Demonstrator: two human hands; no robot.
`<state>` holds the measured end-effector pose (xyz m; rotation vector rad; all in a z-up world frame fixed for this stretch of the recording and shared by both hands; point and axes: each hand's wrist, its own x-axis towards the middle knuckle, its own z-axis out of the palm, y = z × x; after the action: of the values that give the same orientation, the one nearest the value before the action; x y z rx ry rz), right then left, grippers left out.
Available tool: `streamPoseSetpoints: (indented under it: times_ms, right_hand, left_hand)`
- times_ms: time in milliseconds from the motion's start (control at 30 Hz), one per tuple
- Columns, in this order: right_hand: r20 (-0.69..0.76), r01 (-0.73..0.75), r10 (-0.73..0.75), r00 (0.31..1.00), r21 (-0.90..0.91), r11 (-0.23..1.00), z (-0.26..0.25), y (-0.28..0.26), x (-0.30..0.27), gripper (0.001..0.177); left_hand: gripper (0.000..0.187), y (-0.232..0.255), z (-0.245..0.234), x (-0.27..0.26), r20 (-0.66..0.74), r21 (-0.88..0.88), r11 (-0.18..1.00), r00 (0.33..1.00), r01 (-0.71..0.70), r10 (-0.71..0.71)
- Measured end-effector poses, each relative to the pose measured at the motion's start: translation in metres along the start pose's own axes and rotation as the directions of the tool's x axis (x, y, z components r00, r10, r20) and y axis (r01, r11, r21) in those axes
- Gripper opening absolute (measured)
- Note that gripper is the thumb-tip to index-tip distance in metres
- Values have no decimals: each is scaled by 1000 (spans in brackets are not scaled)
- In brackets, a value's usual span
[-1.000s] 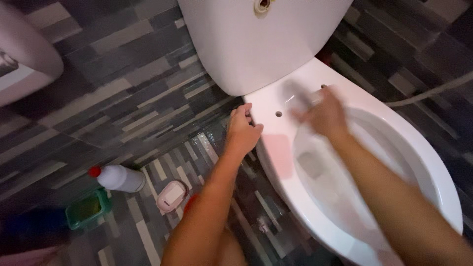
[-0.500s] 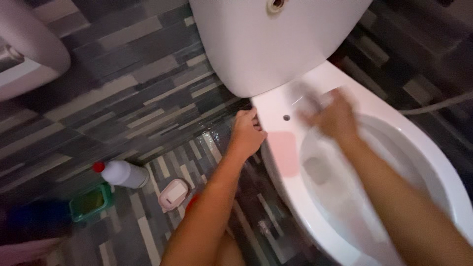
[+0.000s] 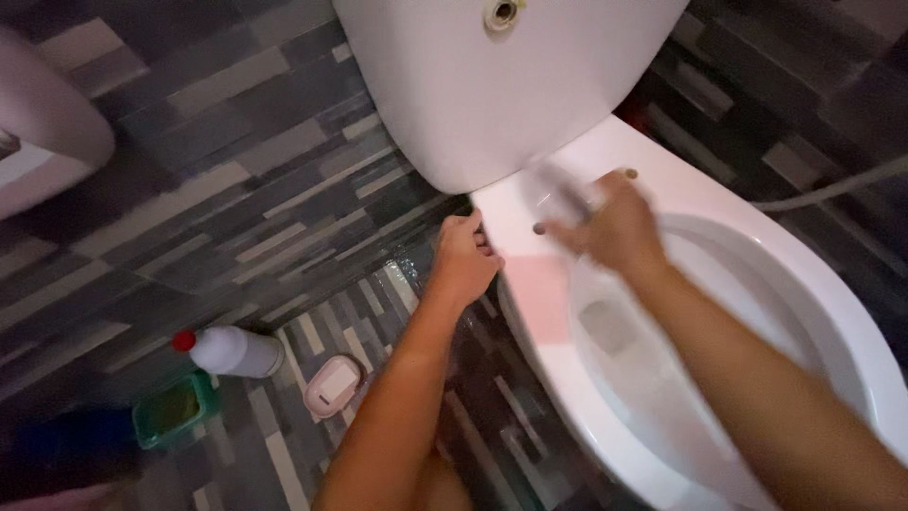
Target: The person cleans the rim and internal parts of a toilet using a handheld brush and water from a red scoop.
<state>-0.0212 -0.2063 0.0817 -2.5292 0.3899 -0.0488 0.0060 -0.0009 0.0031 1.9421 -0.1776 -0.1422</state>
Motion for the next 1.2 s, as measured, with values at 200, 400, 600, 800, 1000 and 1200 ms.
streamPoseSetpoints:
  times_ms: [200,400,600,800,1000,1200]
  right_hand:
    - [-74,-164,170,983,83,983,-20,19,25,59]
    - [-108,197,-212,971,-133,971,32,7,-10,69]
    - [-82,-180,196,977,170,969,-29,7,26,71]
    - [39,-158,160,986,-43,987,-4,-34,-16,72]
    - [-27,-69,68,997,-6,998,-16,-1,21,71]
    - [-31,-188,190,981,51,981,-22,4,21,69]
  left_hand:
    - [82,-5,1,-3,-21,-27,1000,1000,7,-8]
    - [83,1,-3,-2,12,-33,999,1000,-13,13]
    - [81,1,-1,-7,-2,-9,1000,1000,19,-19]
    - [80,1,-7,-4,32,4,1000,999,-31,31]
    - [82,3,-3,-2,18,-63,998,1000,10,-8]
    - [84,0,-5,-6,33,-47,999,999,-2,3]
